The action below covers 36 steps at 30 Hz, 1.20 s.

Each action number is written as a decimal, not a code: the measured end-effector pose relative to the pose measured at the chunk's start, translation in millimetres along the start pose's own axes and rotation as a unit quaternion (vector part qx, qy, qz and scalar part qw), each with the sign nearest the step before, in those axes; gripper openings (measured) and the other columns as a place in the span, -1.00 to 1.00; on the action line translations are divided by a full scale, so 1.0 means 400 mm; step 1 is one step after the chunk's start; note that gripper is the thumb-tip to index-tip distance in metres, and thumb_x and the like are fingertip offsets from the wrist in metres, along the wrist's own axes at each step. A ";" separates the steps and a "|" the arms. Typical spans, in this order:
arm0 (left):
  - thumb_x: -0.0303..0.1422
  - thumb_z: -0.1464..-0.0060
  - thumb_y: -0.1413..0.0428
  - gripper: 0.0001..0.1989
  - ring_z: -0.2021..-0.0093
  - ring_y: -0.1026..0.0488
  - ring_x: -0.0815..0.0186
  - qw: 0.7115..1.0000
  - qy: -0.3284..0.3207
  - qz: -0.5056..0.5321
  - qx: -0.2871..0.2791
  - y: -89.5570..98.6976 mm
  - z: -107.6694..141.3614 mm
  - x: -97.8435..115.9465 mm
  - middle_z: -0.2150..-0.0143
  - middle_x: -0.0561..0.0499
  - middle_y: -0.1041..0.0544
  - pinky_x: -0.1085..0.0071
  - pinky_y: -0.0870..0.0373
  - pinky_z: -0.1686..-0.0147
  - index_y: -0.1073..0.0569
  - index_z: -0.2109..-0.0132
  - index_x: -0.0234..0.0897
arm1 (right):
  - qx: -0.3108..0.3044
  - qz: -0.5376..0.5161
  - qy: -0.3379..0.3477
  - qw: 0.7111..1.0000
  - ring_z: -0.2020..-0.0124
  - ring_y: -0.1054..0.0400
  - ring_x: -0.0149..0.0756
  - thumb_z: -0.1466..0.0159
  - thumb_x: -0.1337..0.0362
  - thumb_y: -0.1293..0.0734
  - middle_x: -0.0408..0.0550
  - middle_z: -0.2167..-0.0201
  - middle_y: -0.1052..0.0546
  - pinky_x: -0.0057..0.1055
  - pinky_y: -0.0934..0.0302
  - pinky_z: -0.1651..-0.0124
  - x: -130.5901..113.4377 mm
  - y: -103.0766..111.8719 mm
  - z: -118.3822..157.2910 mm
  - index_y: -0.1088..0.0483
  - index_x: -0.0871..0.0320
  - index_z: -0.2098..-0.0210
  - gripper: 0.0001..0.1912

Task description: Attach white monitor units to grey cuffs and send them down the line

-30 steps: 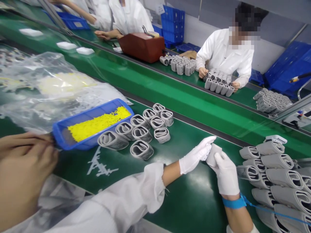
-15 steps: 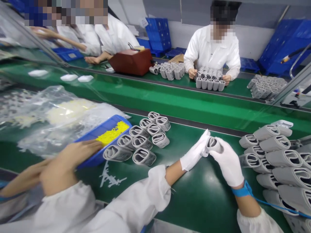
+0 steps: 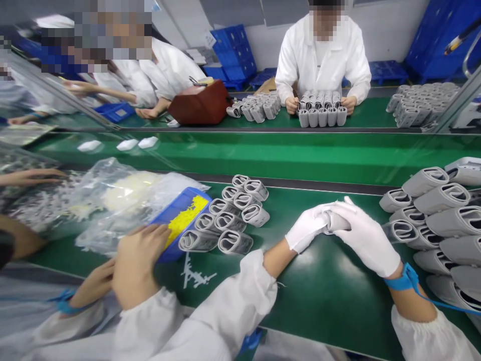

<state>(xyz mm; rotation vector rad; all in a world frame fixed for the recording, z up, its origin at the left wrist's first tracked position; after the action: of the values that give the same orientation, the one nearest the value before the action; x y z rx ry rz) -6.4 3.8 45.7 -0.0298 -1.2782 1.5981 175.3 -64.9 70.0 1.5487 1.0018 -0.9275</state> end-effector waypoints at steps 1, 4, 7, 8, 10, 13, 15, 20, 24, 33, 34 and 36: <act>-0.11 -0.33 -0.14 -0.66 -0.35 -0.42 -0.12 1.000 -0.004 -0.011 -0.004 0.004 -0.007 -0.003 -0.11 -0.15 -0.64 0.09 -0.55 -0.09 -0.61 -0.13 -0.08 | -0.006 0.007 0.000 1.000 -0.55 -0.11 0.04 -0.19 0.42 -0.47 -0.28 -0.31 -0.54 0.01 0.03 -0.60 0.003 -0.003 0.002 -0.61 -0.17 -0.18 -0.40; -0.04 -0.29 -0.16 -0.74 -0.33 -0.46 -0.13 0.995 -0.035 -0.087 -0.022 0.019 -0.027 -0.008 0.00 -0.01 -0.68 0.05 -0.63 0.07 -0.61 -0.06 0.13 | -0.029 0.040 0.008 0.999 -0.58 -0.05 0.02 -0.22 0.43 -0.44 -0.26 -0.36 -0.50 0.02 0.01 -0.60 0.008 -0.013 0.009 -0.58 -0.17 -0.22 -0.38; -0.13 -0.30 -0.15 -0.77 -0.32 -0.48 -0.24 0.979 -0.078 -0.185 -0.041 0.032 -0.036 -0.005 0.00 -0.04 -0.70 0.00 -0.62 0.16 -0.59 0.03 -0.10 | -0.055 0.084 0.008 0.995 -0.59 0.00 0.01 -0.27 0.39 -0.43 -0.24 -0.42 -0.43 0.00 -0.03 -0.59 -0.003 -0.008 0.011 -0.55 -0.16 -0.27 -0.40; -0.17 -0.33 -0.10 -0.75 -0.32 -0.47 -0.27 0.973 -0.089 -0.208 -0.045 0.035 -0.037 -0.003 -0.01 -0.06 -0.70 -0.01 -0.60 0.15 -0.58 0.07 -0.20 | -0.058 0.089 0.003 0.994 -0.59 -0.01 0.00 -0.29 0.35 -0.42 -0.22 -0.44 -0.41 -0.01 -0.04 -0.59 -0.008 -0.001 0.009 -0.52 -0.14 -0.30 -0.40; -0.17 -0.37 -0.06 -0.72 -0.35 -0.44 -0.25 0.964 -0.103 -0.240 -0.049 0.038 -0.039 0.000 -0.05 -0.02 -0.70 -0.02 -0.55 0.06 -0.58 0.11 -0.25 | -0.039 0.075 -0.015 0.996 -0.55 -0.12 -0.02 -0.37 0.25 -0.38 -0.18 -0.45 -0.40 -0.04 -0.06 -0.58 -0.016 0.018 0.005 -0.48 -0.09 -0.34 -0.45; -0.05 -0.16 -0.34 -0.70 -0.37 -0.43 -0.19 0.952 -0.112 -0.280 -0.060 0.038 -0.040 0.002 -0.13 0.04 -0.69 0.04 -0.56 -0.07 -0.65 0.04 -0.07 | 0.012 0.017 -0.045 0.999 -0.44 -0.32 -0.08 -0.47 0.12 -0.29 -0.12 -0.38 -0.49 -0.10 -0.14 -0.54 -0.009 0.040 -0.003 -0.51 -0.01 -0.31 -0.54; -0.07 -0.07 -0.42 -0.54 -0.37 -0.43 -0.18 0.945 -0.116 -0.299 -0.069 0.037 -0.041 0.003 -0.20 -0.06 -0.65 0.03 -0.53 -0.17 -0.65 -0.07 -0.13 | 0.012 -0.011 -0.064 0.998 -0.39 -0.39 -0.09 -0.47 0.06 -0.31 -0.10 -0.32 -0.55 -0.12 -0.17 -0.52 0.008 0.040 -0.007 -0.55 0.01 -0.26 -0.56; 0.04 -0.12 -0.34 -0.53 -0.32 -0.47 -0.17 0.909 -0.111 -0.397 -0.055 0.042 -0.044 0.005 -0.19 0.10 -0.65 -0.01 -0.51 -0.22 -0.63 -0.14 0.10 | -0.008 -0.092 -0.105 0.990 -0.33 -0.45 -0.09 -0.45 0.00 -0.33 -0.10 -0.30 -0.57 -0.09 -0.22 -0.49 0.048 0.019 -0.010 -0.54 0.00 -0.26 -0.52; 0.00 -0.06 -0.38 -0.56 -0.28 -0.50 -0.18 0.895 -0.138 -0.422 -0.042 0.056 -0.047 0.008 -0.11 0.05 -0.70 -0.03 -0.50 -0.23 -0.66 -0.07 0.05 | -0.006 -0.078 -0.096 0.992 -0.31 -0.46 -0.05 -0.41 0.02 -0.37 -0.05 -0.26 -0.60 -0.07 -0.22 -0.49 0.051 0.021 -0.010 -0.58 0.03 -0.22 -0.54; -0.06 0.00 -0.46 -0.51 -0.19 -0.55 -0.11 0.865 -0.180 -0.461 -0.081 0.071 -0.049 0.023 -0.03 -0.12 -0.71 -0.01 -0.41 -0.29 -0.65 -0.02 -0.19 | -0.041 -0.063 -0.029 0.997 -0.26 -0.52 0.00 -0.30 0.13 -0.47 -0.02 -0.19 -0.65 -0.03 -0.30 -0.45 0.110 -0.013 -0.015 -0.62 0.08 -0.15 -0.56; -0.06 0.00 -0.46 -0.52 -0.18 -0.55 -0.09 0.867 -0.173 -0.460 -0.085 0.069 -0.050 0.022 -0.05 -0.09 -0.71 0.01 -0.42 -0.29 -0.65 -0.01 -0.14 | -0.039 -0.061 -0.023 0.997 -0.26 -0.52 -0.01 -0.32 0.13 -0.45 -0.02 -0.19 -0.65 -0.03 -0.29 -0.46 0.115 -0.015 -0.016 -0.62 0.07 -0.15 -0.57; -0.03 0.01 -0.47 -0.53 -0.18 -0.55 -0.07 0.873 -0.155 -0.454 -0.089 0.066 -0.052 0.021 -0.07 -0.05 -0.70 0.05 -0.43 -0.27 -0.65 0.00 -0.08 | -0.036 -0.055 -0.023 0.998 -0.26 -0.52 -0.02 -0.35 0.13 -0.42 -0.02 -0.19 -0.65 -0.04 -0.28 -0.47 0.118 -0.015 -0.018 -0.62 0.08 -0.13 -0.60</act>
<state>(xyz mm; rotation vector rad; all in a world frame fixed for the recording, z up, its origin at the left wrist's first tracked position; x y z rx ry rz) -16.3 27.2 21.9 0.6486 -1.3762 0.6765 187.1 -50.6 25.4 1.4179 1.0850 -0.9870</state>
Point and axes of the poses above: each hand's wrist, its own z-axis away from the middle knuckle, its own y-axis out of the back of the hand, x = y × z, the point moved 1 cm from there along -z, towards the middle knuckle
